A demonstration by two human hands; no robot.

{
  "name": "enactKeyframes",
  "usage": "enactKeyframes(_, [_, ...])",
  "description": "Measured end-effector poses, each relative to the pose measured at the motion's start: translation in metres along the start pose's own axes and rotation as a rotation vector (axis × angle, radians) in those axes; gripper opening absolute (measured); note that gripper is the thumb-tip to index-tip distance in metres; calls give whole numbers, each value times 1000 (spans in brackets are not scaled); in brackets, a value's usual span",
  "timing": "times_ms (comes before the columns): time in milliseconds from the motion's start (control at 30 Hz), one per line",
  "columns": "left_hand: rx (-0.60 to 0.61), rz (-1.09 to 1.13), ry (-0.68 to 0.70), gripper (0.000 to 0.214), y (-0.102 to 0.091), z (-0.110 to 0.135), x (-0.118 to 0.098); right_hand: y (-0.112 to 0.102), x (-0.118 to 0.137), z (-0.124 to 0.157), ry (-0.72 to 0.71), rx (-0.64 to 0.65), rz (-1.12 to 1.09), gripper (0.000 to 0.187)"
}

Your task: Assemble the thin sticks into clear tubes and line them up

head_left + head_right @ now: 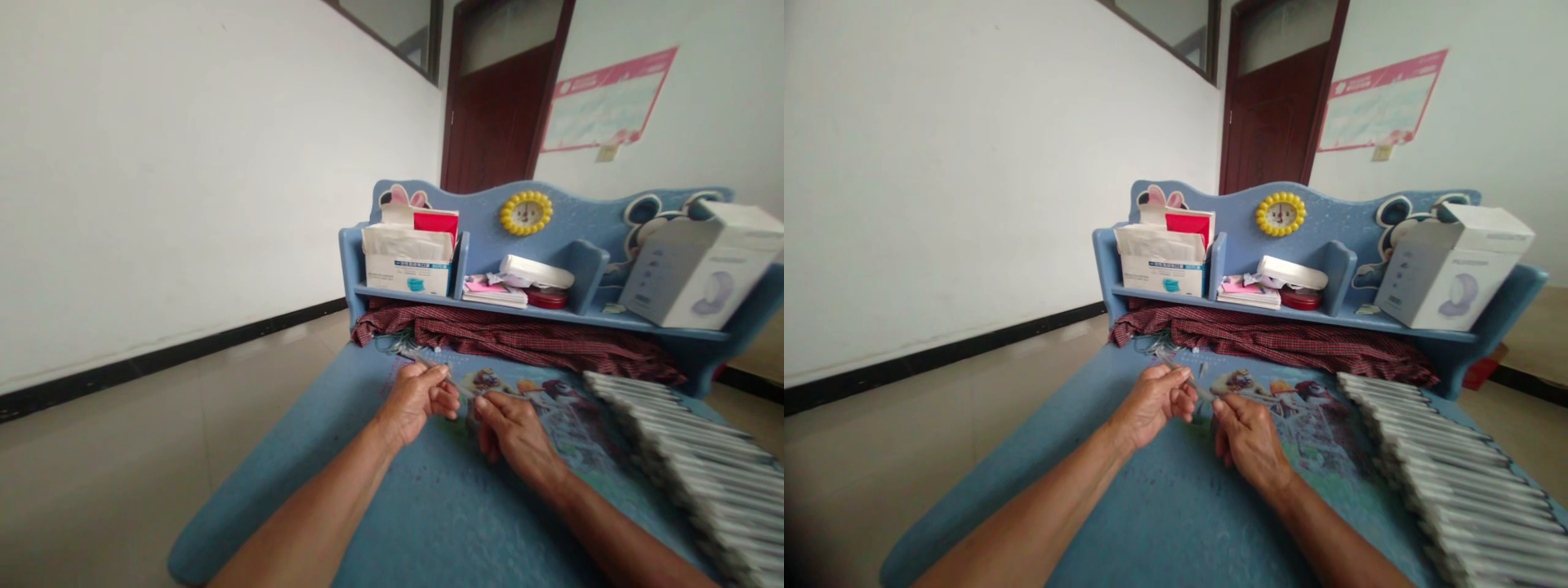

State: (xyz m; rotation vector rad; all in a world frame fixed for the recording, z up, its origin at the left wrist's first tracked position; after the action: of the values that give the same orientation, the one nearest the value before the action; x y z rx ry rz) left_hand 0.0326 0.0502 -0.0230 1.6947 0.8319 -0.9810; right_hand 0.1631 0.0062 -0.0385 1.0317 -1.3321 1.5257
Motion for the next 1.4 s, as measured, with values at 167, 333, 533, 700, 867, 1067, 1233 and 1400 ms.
enactKeyframes(167, [5, -22, 18, 12, 1, 0, -1, 9, -7, -4, 140, 99, -322, 35])
enactKeyframes(333, [7, 62, 16, 25, -6, -4, -9, 7, -11, -8, 113, 129, -344, 36])
enactKeyframes(533, [-54, 276, -68, 47, -18, -9, -19, 5, -17, -10, 113, 158, -370, 35])
enactKeyframes(700, [-79, 280, -82, 36, -16, -7, -18, 6, -18, -9, 125, 171, -358, 35])
enactKeyframes(867, [-73, 290, -69, 33, -17, -7, -17, 6, -16, -8, 143, 175, -360, 34])
enactKeyframes(1067, [-52, 306, -66, 40, -18, -9, -15, 7, -15, -7, 145, 187, -366, 34])
enactKeyframes(1233, [-44, 297, -55, 34, -19, -10, -15, 7, -16, -7, 134, 182, -350, 36])
enactKeyframes(1400, [-51, 299, -49, 33, -19, -10, -17, 6, -16, -8, 133, 185, -369, 36])
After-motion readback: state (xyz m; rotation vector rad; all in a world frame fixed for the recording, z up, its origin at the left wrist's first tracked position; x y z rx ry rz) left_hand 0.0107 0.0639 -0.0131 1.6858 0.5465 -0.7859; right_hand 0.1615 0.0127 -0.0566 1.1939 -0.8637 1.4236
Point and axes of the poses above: each hand's wrist, its own z-axis away from the middle knuckle, its own y-axis out of the palm, x = y × z, the point moved 5 cm from there along -z, towards the middle knuckle, and after that the axes turned 15 degrees about y, right-handed, at the moved point
